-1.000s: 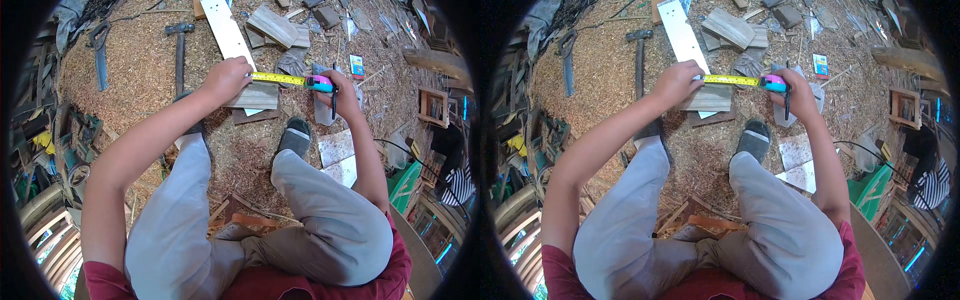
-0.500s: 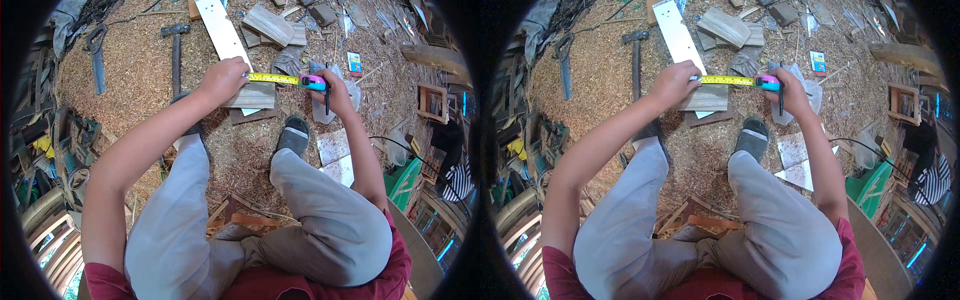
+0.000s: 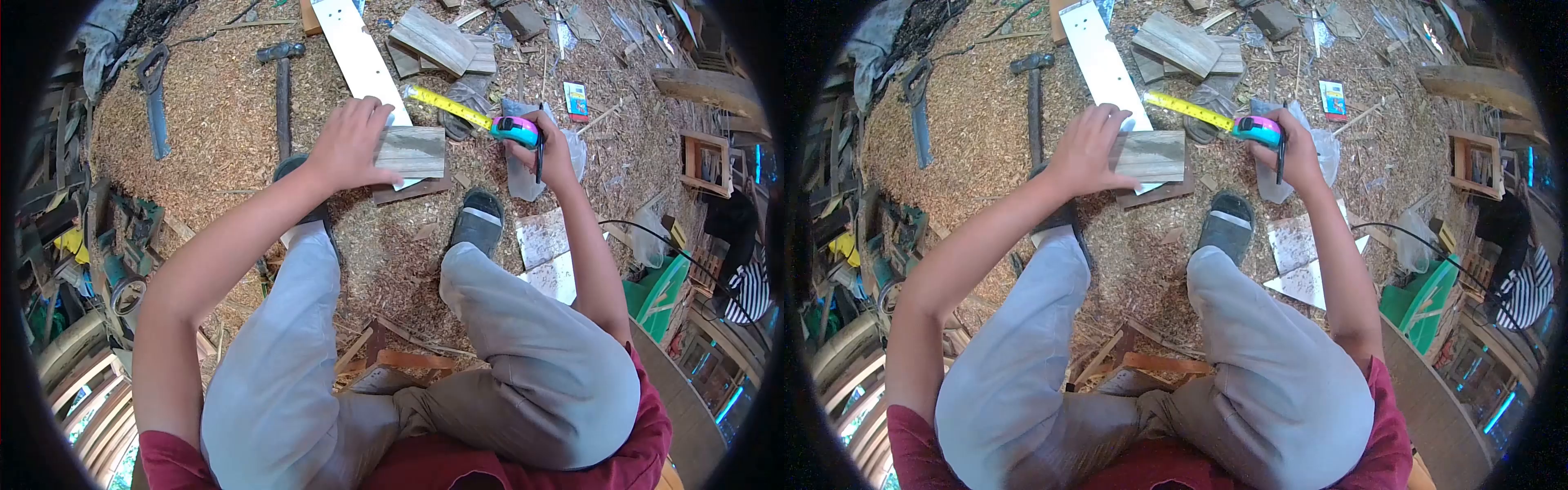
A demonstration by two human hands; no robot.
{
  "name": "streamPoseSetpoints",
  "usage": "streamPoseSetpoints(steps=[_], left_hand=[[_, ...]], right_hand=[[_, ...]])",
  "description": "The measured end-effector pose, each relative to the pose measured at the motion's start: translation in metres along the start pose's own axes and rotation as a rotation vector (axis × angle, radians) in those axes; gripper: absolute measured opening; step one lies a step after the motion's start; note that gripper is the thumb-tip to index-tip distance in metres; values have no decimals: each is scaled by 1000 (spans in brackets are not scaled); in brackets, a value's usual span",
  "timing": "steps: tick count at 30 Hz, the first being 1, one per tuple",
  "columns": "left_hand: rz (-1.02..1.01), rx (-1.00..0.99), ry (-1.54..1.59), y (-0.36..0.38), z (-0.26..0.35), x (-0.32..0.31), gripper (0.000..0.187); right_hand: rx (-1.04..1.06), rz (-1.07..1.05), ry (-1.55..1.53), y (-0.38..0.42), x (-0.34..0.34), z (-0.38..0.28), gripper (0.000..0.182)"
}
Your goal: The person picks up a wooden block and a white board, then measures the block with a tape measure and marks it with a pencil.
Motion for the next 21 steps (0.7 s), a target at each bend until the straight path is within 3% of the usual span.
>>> streamPoseSetpoints(steps=[1, 4, 7, 8, 11, 13, 15, 16, 19, 21], left_hand=[[-37, -39, -42, 3, 0, -1, 96], [-319, -88, -159, 0, -4, -12, 88], [27, -518, -447, -12, -14, -12, 84], [28, -473, -395, -17, -18, -6, 87], [14, -44, -303, -27, -31, 4, 89], [-94, 132, -143, -23, -42, 1, 98], [-179, 258, -17, -5, -46, -2, 109], [-237, 325, -16, 3, -46, -8, 127], [-550, 366, 7, 28, -27, -10, 135], [-432, 311, 8, 40, -31, -28, 142]], right_hand=[[-23, 9, -1, 1, 0, 3, 42], [-112, 6, 2, 2, 1, 8, 44], [-137, 18, -14, 3, 0, 8, 44], [-137, 29, -15, 4, 0, 8, 44], [-143, 67, -2, 6, -1, 10, 44], [-143, 86, 10, 7, 0, 11, 45], [-139, 91, 5, 8, 0, 12, 45], [-138, 88, -5, 9, 0, 12, 45], [-123, 79, 28, 11, 0, 9, 45], [-94, 76, 56, 10, -1, 6, 46]])
Point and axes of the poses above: each hand's wrist, its own y-axis away from the middle knuckle, its own x-axis out of the back of the hand, z = x × y, the point moved 5 cm from there along -y, towards the middle knuckle, and after that the axes turned 8 degrees about x, right-handed, at the moved point
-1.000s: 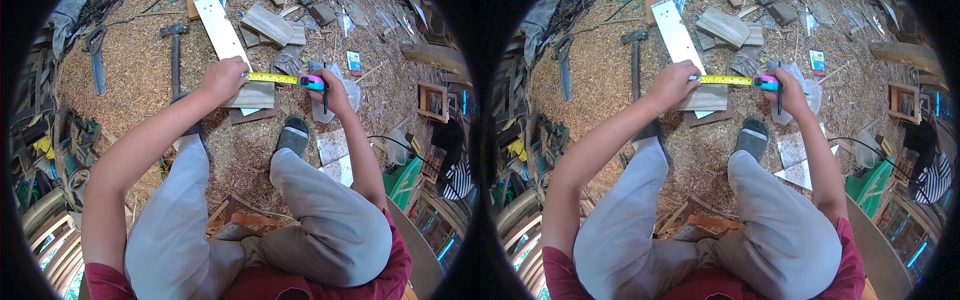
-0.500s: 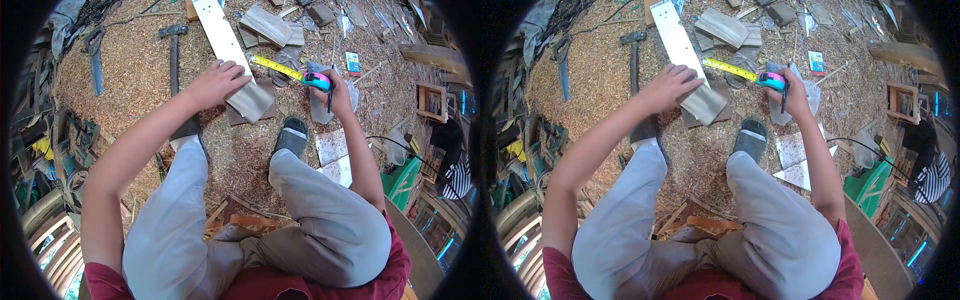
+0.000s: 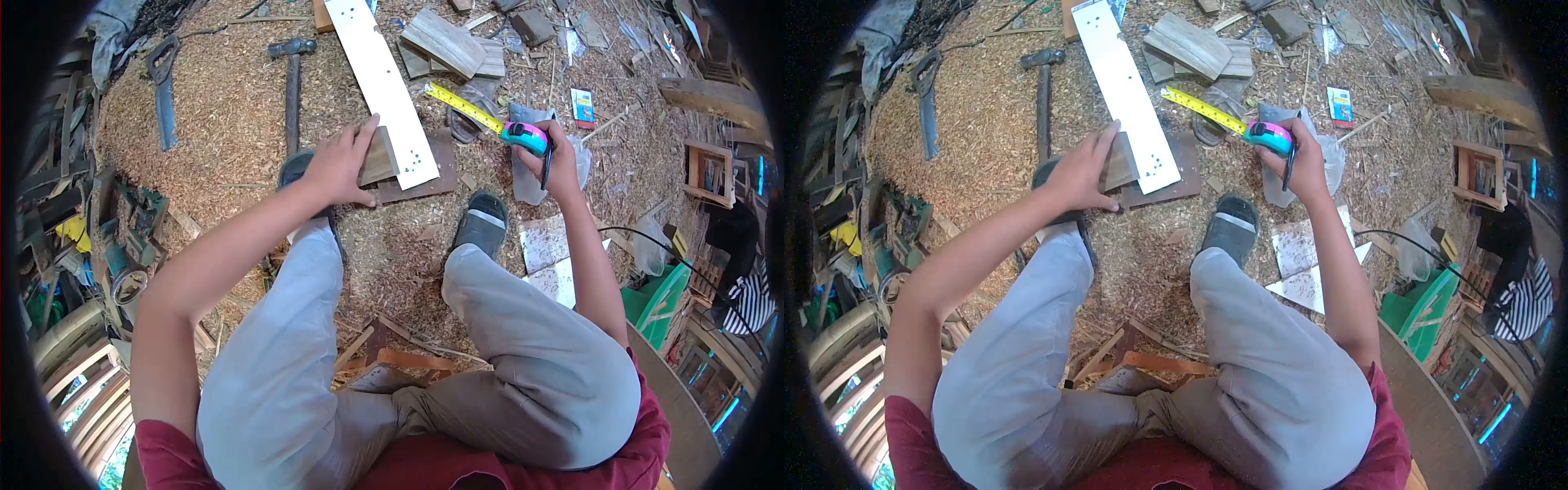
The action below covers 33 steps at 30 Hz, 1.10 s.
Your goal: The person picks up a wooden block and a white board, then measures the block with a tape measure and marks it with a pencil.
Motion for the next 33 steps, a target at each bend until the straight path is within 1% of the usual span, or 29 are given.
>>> streamPoseSetpoints(steps=[2, 3, 6, 7, 9, 11, 12, 13, 15, 16, 18, 19, 20, 22, 25, 28, 29, 32, 33], left_hand=[[109, -55, 63, -3, -12, -16, 140], [124, -57, 108, -3, -12, -12, 128], [345, -130, 183, -1, -10, 6, 114], [360, -156, 158, -3, -6, 13, 111], [390, -208, 110, -8, 7, 33, 106], [394, -236, 86, -17, 27, 45, 106], [397, -246, 74, -21, 35, 47, 106], [462, -268, 84, -26, 40, 42, 105], [532, -276, -35, -31, 39, 35, 104], [565, -281, -94, -33, 38, 33, 103], [383, -181, -16, -34, 25, 31, 105], [289, -133, 20, -32, 18, 32, 106], [290, -171, 34, -30, 12, 31, 106], [298, -248, 64, -30, 0, 30, 108], [318, -295, 129, -29, -6, 27, 101], [392, -192, 348, -28, -23, 17, 99], [432, -79, 441, -30, -35, 14, 77], [161, 324, 999, -32, -67, 8, 50], [201, 359, 1006, -21, -61, 15, 32]], right_hand=[[37, 4, 12, 1, 0, -3, 46], [35, 3, -13, 2, 0, -3, 45], [31, 10, -50, 5, -2, -4, 43], [32, 18, -38, 5, -1, -3, 43], [24, 56, -38, 6, 0, 1, 43], [9, 107, -63, 6, 3, 6, 44], [-46, 139, -93, 5, 4, 5, 44], [-104, 172, -123, 8, 6, 1, 44], [-127, 231, -197, 9, 7, 11, 44], [-26, 247, -155, 8, 8, 13, 43], [174, 279, -77, 5, 8, 5, 43], [119, 235, -77, 5, 7, 3, 43], [63, 192, -76, 8, 9, 1, 43], [35, 121, -92, 7, 7, -2, 44], [102, 47, -97, 1, 3, -11, 44], [171, -5, -18, -6, -2, -32, 43], [188, -9, -81, -9, -5, -39, 44], [267, -67, -14, -18, -14, -46, 47], [291, -78, -27, -22, -18, -54, 49]])
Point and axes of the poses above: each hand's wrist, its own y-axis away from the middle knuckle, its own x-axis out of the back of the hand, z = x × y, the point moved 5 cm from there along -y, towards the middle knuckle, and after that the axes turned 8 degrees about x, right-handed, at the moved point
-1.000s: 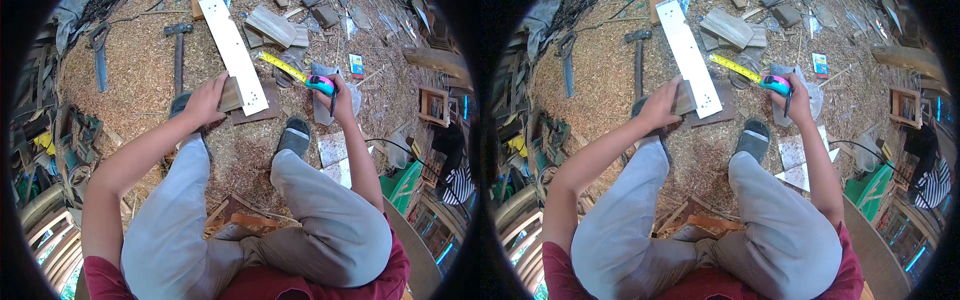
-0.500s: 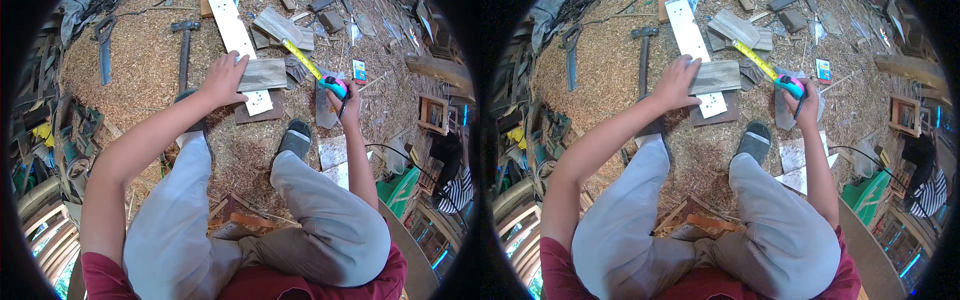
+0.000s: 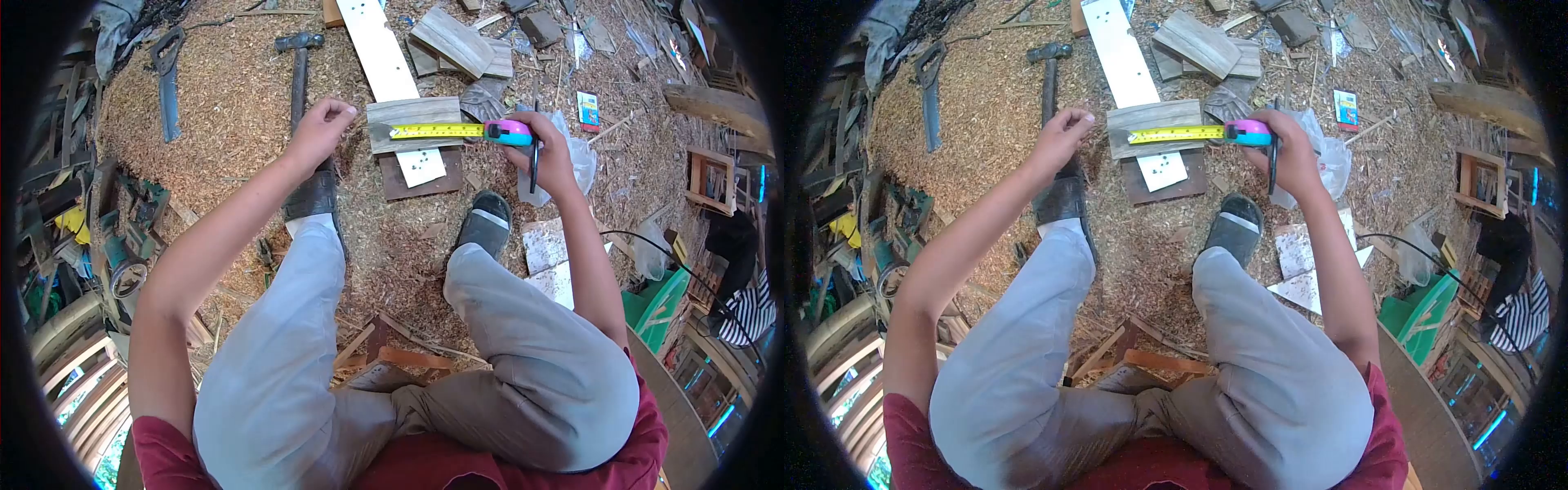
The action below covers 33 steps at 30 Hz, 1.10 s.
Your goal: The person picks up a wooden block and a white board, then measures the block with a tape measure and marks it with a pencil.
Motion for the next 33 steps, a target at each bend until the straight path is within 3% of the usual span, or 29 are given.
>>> streamPoseSetpoints(steps=[3, 9, 33], left_hand=[[-191, 151, 85, 4, -8, -6, 32], [-237, 198, 68, 18, -8, -27, 30], [-45, 126, -30, -12, -7, -28, 28]], right_hand=[[26, -59, 23, -12, -8, -7, 48], [52, -72, 74, -24, -17, -12, 50], [6, -110, -15, -36, -26, 9, 57]])
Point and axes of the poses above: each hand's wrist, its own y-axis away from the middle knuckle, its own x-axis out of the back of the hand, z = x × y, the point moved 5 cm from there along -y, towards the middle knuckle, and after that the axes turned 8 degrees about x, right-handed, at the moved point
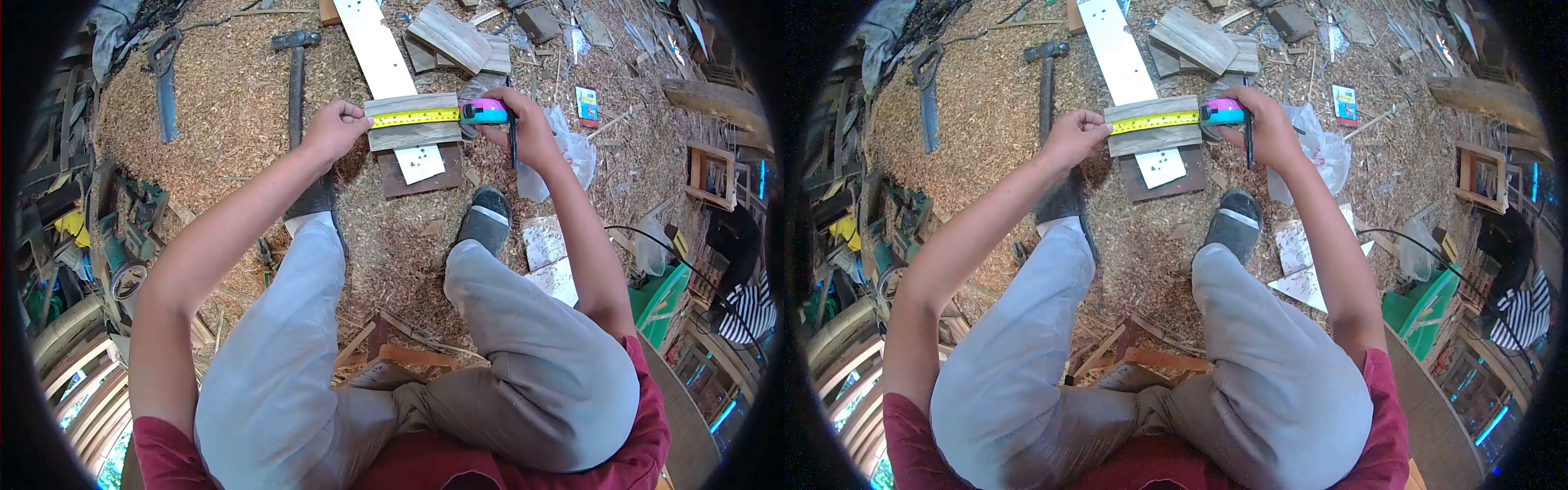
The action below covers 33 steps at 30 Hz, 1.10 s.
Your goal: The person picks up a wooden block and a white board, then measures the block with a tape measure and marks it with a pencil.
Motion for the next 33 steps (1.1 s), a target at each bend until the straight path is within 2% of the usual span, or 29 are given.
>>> streamPoseSetpoints(steps=[21, 33], left_hand=[[21, -5, -217, 0, 22, -10, 29], [16, 2, -191, -8, 23, -13, 30]], right_hand=[[18, -38, 91, -1, 15, -2, 53], [35, -45, 117, 1, 14, 7, 56]])
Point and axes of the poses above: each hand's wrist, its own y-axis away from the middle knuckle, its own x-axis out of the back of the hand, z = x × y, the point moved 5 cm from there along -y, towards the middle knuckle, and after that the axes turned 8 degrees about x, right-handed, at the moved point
